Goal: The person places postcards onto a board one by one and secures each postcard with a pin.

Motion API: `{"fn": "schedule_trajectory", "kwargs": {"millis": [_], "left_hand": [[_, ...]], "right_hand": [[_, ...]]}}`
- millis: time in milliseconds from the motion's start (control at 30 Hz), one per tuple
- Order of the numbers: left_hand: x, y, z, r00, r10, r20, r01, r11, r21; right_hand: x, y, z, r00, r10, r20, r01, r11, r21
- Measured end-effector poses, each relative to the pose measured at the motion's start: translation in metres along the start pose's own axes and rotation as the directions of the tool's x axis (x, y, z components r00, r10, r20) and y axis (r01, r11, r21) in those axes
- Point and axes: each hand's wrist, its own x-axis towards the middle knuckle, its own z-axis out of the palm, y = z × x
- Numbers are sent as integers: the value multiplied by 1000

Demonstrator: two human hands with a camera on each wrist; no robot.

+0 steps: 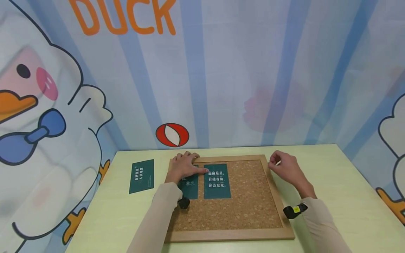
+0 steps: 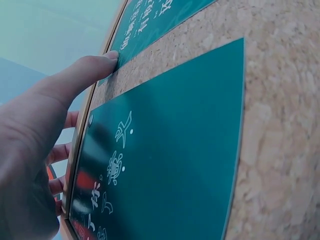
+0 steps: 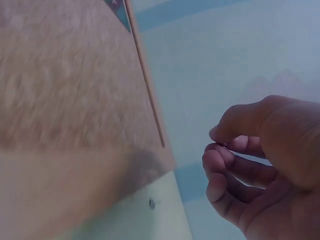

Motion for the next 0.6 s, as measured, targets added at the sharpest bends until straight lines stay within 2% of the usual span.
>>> {"fn": "schedule_trajectory", "kwargs": {"millis": [300,600], "left_hand": [[4,-4,4,1000,1,2,-1,1000,2],[1,-1,0,1000,-3,4,3,1000,3]], "right_hand": [[29,-31,18,992,-72,102,69,997,32],[49,-50,51,974,-105,201,105,994,11]]}}
